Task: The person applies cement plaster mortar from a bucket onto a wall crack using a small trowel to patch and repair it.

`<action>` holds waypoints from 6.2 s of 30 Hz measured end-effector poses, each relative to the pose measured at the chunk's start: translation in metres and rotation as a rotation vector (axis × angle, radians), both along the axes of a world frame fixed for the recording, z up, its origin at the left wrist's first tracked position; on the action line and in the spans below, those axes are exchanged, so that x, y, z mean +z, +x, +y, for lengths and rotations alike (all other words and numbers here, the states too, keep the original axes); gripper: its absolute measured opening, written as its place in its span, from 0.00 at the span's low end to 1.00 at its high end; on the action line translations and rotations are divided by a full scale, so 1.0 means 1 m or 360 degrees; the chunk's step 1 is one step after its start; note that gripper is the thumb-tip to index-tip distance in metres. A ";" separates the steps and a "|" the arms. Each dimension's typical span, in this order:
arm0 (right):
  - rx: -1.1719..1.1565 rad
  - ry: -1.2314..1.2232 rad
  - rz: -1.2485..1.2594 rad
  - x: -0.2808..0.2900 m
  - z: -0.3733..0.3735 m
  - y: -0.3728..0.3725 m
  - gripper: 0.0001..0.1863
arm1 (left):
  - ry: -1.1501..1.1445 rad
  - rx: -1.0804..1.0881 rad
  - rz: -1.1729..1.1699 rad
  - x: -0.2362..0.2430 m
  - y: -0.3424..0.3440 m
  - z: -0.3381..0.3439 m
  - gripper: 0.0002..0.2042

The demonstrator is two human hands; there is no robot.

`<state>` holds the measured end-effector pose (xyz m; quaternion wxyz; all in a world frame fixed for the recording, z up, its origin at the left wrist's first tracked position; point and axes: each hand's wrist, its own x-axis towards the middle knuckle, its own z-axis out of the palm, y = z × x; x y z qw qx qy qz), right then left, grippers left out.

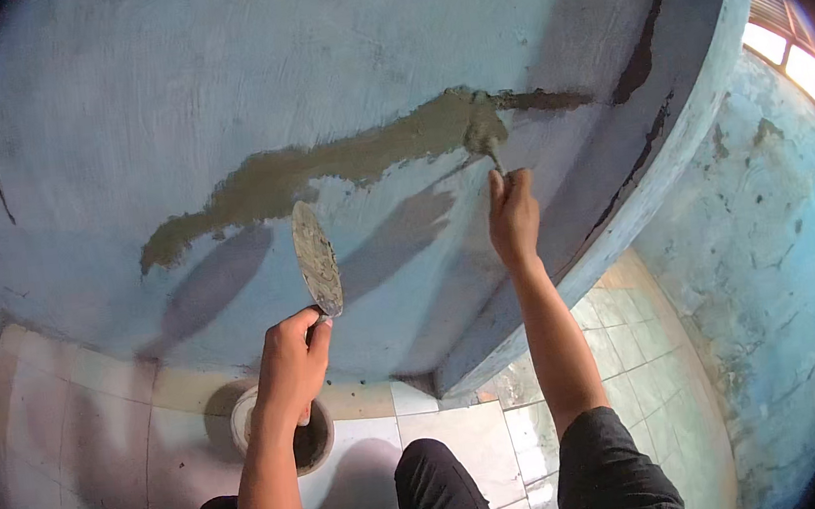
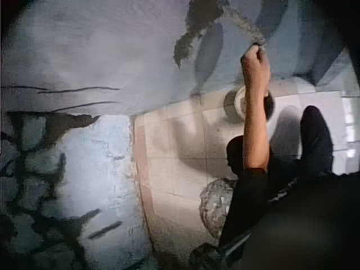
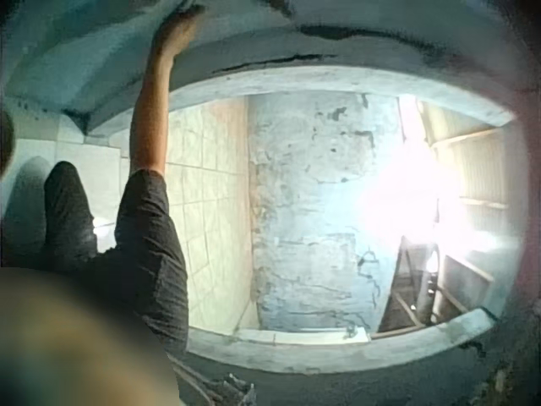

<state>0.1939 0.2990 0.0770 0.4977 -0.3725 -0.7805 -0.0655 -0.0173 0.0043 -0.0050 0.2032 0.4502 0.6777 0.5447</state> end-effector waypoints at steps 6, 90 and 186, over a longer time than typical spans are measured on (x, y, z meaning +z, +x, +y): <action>-0.0073 -0.0021 0.0337 0.003 -0.004 0.011 0.17 | -0.0049 -0.0019 -0.0097 0.005 -0.001 -0.006 0.11; -0.0051 0.0168 -0.0820 0.052 -0.016 0.013 0.17 | 0.0068 -0.0017 0.0017 -0.015 -0.007 0.005 0.11; 0.0187 0.0000 -0.0367 -0.029 -0.028 -0.027 0.19 | -0.0047 -0.0073 0.0006 -0.002 -0.002 -0.003 0.11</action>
